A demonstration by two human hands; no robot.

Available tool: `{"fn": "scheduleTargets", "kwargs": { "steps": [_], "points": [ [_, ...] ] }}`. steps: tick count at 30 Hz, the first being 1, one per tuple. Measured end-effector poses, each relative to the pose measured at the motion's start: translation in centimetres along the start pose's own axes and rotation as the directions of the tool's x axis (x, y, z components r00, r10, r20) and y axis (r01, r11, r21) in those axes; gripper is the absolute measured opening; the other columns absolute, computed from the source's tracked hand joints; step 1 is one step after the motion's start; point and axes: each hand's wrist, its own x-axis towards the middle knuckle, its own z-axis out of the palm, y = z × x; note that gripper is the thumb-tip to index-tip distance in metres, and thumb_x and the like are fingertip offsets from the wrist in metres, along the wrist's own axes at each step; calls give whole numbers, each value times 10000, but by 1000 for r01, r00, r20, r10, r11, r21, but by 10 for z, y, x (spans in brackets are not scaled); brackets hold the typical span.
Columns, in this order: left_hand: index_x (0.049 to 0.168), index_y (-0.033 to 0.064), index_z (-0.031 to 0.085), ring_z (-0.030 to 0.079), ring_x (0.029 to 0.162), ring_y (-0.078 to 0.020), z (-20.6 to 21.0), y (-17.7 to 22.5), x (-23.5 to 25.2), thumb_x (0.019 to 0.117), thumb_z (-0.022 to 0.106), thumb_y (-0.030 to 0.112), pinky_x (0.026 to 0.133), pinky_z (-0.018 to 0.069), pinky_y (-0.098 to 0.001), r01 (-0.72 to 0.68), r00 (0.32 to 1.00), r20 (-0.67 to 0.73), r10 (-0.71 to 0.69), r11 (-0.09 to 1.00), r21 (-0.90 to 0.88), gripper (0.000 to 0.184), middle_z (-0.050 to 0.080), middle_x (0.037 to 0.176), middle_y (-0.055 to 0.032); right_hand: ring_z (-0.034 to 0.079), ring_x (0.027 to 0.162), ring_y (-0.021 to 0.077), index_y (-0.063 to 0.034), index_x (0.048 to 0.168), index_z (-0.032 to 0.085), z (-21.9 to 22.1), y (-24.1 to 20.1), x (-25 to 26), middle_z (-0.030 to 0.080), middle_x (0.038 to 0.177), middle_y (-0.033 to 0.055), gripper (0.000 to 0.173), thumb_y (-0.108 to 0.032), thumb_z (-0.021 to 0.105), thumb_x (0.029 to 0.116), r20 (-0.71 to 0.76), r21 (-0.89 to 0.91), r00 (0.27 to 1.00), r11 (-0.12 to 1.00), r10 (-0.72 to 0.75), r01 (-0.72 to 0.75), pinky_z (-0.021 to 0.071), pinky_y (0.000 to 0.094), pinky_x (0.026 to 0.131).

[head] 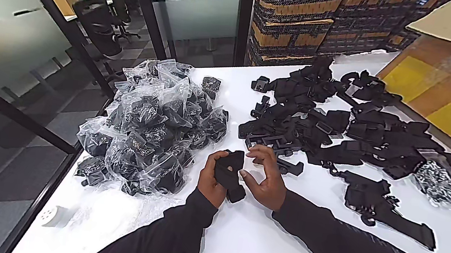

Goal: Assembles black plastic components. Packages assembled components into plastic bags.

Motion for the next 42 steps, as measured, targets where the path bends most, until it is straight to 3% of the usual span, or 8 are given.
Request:
{"fn": "scheduleTargets", "kwargs": {
  "steps": [4,6,10,13,15,21,31,42],
  "points": [
    [1302,-149,514,714,1050,-181,-7,-4,5,886,634,-55,927,610,-347,-14,999,-40,22,982,186,444,695,1184,-197,599,1008,138,-69,1152,629,-3,0,-3,636,1054,75,559,-587,478,1009,63,-12,993,994,-103,104,497,339,905],
    [1305,-133,536,725,1035,-181,-8,-3,5,862,662,-52,914,619,-356,-19,999,-30,27,969,245,468,711,1176,-183,594,901,122,-84,1101,663,-1,-2,-5,641,936,38,646,-690,480,971,115,11,989,996,-91,90,478,353,870],
    [1303,-127,559,729,1051,-193,-7,0,3,789,713,-62,925,618,-373,-52,999,32,44,944,326,540,715,1193,-185,551,765,77,-75,1011,684,1,-3,-6,600,785,-6,457,-528,639,963,145,16,989,1000,-29,27,466,295,785],
    [1306,-135,557,730,1050,-197,-7,0,2,807,698,-65,926,615,-374,-71,997,53,56,935,346,524,714,1194,-193,544,705,62,-37,884,676,3,-3,-5,592,732,19,253,-262,642,992,112,59,993,998,-26,20,461,231,679],
    [1331,-137,526,730,1050,-199,-8,-1,4,824,660,-81,919,621,-379,-12,999,41,0,950,312,527,710,1196,-190,543,694,58,-34,846,654,2,-6,-5,580,716,25,245,-226,625,995,98,77,992,995,-75,68,462,212,660],
    [1344,-130,516,714,1089,-199,-9,-4,7,861,549,-120,962,598,-375,74,997,-20,-72,966,248,485,705,1202,-191,531,690,54,-34,850,629,-1,-5,0,560,721,25,232,-214,619,996,80,64,991,993,-106,101,454,197,649],
    [1331,-153,467,707,1070,-206,-6,-3,10,924,512,-139,964,594,-368,134,991,-4,-134,991,-9,410,682,1190,-212,502,667,59,-23,953,646,-11,13,11,579,816,54,273,-272,576,1038,145,-147,974,977,176,-154,432,201,602],
    [1326,-165,445,706,1059,-201,-7,-3,10,903,522,-168,959,592,-370,170,984,82,-159,976,-139,429,676,1190,-210,654,1046,121,11,999,658,-9,16,8,640,1133,132,243,-224,607,1032,134,-5,978,987,157,-158,590,245,850]
  ]
}}
